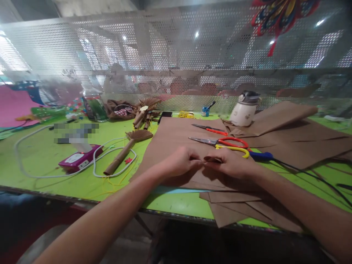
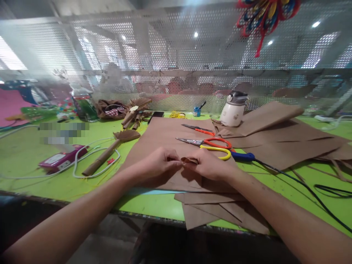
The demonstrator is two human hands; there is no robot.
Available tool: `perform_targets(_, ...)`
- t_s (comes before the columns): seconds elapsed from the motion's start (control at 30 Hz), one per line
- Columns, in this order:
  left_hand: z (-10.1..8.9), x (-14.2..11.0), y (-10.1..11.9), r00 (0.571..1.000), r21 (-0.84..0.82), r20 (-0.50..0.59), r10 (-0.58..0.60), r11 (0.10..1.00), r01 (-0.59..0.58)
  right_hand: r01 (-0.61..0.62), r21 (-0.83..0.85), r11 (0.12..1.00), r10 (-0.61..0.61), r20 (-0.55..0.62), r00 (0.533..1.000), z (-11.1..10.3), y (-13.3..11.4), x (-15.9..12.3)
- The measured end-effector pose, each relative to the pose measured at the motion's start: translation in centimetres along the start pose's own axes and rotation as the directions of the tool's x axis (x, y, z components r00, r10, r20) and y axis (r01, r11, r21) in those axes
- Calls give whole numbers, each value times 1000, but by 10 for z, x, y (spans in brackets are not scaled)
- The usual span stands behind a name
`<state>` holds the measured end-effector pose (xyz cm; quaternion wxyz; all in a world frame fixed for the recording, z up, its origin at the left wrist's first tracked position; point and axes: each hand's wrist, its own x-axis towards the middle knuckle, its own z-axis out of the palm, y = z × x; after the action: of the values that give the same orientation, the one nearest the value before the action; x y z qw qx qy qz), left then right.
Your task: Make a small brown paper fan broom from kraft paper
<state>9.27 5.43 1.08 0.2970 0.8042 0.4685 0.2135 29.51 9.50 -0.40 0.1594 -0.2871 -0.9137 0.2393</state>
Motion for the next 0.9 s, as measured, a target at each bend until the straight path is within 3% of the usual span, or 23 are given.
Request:
perform_targets(0.17,0,7,-10,1000,198,-29,6,980,-1,-8,-73,997,7,-13,1000,5,12,5)
perform_targets(0.37,0,13,-17,999,203,8,-33,979,31,18,-96,995,-23,-52,998,3,20,5)
perform_targets(0.73,3,12,-20,998,342,-39,54,939,-38,0,-218,976,-21,-97,995,4,20,0)
perform_targets(0.9,2,7,-15,997,434,-35,75,899,-52,82,-255,963,-102,-68,992,2,17,-1)
